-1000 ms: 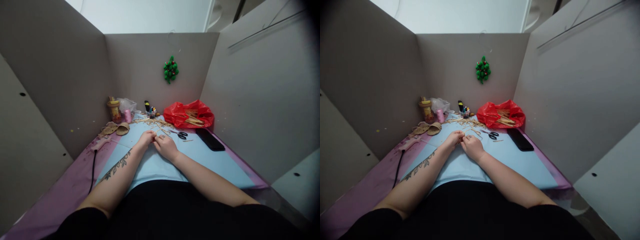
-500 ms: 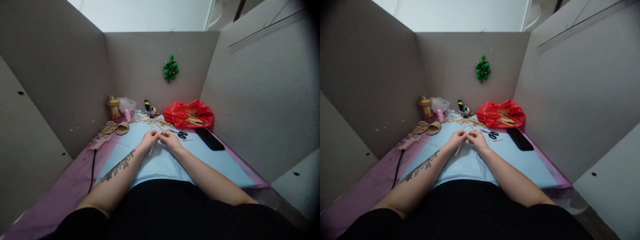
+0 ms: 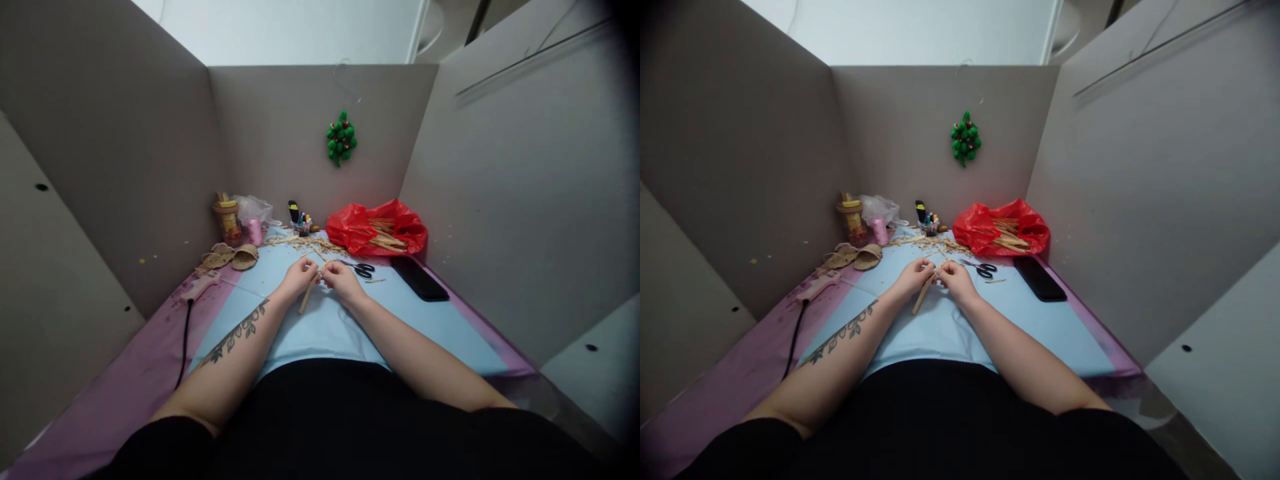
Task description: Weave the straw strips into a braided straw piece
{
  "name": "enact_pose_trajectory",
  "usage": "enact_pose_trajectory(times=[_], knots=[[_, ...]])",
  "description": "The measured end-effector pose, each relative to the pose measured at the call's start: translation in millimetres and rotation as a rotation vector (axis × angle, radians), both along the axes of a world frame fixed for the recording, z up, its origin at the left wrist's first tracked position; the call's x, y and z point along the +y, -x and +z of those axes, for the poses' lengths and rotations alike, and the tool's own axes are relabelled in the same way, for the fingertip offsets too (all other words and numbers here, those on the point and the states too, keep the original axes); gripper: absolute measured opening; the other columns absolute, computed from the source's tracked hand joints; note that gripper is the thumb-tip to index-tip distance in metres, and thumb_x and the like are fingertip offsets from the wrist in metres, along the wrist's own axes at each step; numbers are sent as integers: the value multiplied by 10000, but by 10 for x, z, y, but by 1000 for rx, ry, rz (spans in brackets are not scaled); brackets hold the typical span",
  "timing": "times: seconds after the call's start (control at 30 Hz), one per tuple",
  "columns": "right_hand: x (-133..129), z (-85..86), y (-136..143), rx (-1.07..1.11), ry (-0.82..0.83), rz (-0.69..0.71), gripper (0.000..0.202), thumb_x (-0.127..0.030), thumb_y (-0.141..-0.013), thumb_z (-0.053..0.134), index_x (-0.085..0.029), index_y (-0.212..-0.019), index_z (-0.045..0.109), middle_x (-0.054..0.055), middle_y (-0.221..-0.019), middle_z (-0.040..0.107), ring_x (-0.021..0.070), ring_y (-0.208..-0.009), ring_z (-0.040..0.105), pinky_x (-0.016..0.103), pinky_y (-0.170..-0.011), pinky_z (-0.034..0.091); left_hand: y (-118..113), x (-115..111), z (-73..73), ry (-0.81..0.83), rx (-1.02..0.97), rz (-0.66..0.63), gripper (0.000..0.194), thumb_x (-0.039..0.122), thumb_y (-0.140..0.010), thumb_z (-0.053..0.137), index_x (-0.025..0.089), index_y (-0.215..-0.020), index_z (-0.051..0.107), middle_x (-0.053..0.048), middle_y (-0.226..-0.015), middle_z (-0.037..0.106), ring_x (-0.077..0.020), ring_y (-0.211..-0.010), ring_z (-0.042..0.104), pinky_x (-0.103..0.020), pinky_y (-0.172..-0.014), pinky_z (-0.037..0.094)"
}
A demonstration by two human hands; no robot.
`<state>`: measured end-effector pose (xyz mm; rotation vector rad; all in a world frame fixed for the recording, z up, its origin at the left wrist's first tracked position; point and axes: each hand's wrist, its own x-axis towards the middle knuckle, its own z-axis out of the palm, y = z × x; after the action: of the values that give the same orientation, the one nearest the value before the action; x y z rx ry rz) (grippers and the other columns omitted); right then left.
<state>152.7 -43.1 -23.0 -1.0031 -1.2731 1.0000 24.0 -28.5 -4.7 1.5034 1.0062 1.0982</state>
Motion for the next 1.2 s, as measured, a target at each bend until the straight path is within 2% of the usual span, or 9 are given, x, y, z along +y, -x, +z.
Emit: enact_pose_trajectory(times=[0.13, 0.27, 0.37, 0.6, 0.73, 0.8, 0.93, 1.07, 1.2], knots=[[44, -35, -48, -62, -20, -38, 196, -342, -647, 594, -185, -624, 479, -32, -542, 525, 105, -498, 478, 221, -476, 342, 54, -7, 67, -3, 101, 46, 163, 289, -748, 502, 136, -726, 554, 10, -578, 563, -83, -508, 492, -179, -477, 358], [70, -51, -76, -90, -44, -54, 187, -342, -670, 566, -185, -636, 471, -30, -547, 523, 101, -490, 466, 226, -486, 353, 113, -42, 115, -9, 168, -50, 168, 288, -692, 564, 126, -649, 559, 24, -543, 529, -65, -473, 428, -180, -462, 319], [78, -50, -90, -121, -87, -78, 176, -330, -676, 559, -184, -633, 469, -34, -532, 509, 98, -480, 442, 231, -494, 357, 132, -58, 128, 3, 159, -96, 196, 308, -667, 604, 114, -662, 586, 15, -560, 546, -67, -483, 434, -188, -473, 321], [87, -51, -105, -255, -166, -142, 137, -298, -703, 520, -183, -639, 484, -30, -556, 509, 111, -522, 456, 237, -532, 352, 132, -38, 136, -11, 122, -84, 192, 269, -642, 651, 97, -723, 629, -22, -620, 602, -90, -545, 498, -209, -535, 363], [79, -43, -99, -358, -209, -231, 130, -290, -694, 509, -184, -621, 492, -27, -558, 501, 118, -543, 441, 241, -543, 339, 151, -23, 141, -78, 158, -24, 147, 217, -625, 651, 92, -703, 643, -13, -586, 597, -83, -524, 486, -207, -537, 366], [71, -37, -87, -393, -207, -295, 125, -284, -671, 512, -186, -597, 491, -25, -555, 496, 121, -550, 435, 245, -549, 339, 146, -32, 133, -78, 174, -38, 164, 230, -640, 640, 88, -719, 655, -17, -589, 604, -81, -509, 479, -205, -522, 367], [67, -34, -42, -272, -91, -327, 99, -269, -625, 507, -186, -574, 487, -25, -520, 489, 118, -516, 439, 240, -506, 344, 78, -61, 58, -112, 211, -48, 191, 259, -666, 616, 89, -741, 661, -27, -610, 618, -93, -524, 496, -203, -515, 374], [61, -34, -5, -57, 93, -246, 109, -280, -587, 517, -182, -557, 479, -28, -452, 476, 102, -434, 426, 215, -412, 310, 0, -81, -56, -322, 357, 25, 192, 287, -704, 580, 129, -749, 680, -24, -633, 636, -111, -569, 512, -202, -529, 359], [47, -31, -2, 43, 131, -225, 136, -295, -555, 545, -185, -531, 469, -39, -405, 448, 93, -401, 410, 205, -384, 299, -28, -119, -93, -490, 491, 47, 175, 278, -741, 547, 167, -732, 682, -25, -662, 645, -121, -591, 510, -212, -571, 350]])
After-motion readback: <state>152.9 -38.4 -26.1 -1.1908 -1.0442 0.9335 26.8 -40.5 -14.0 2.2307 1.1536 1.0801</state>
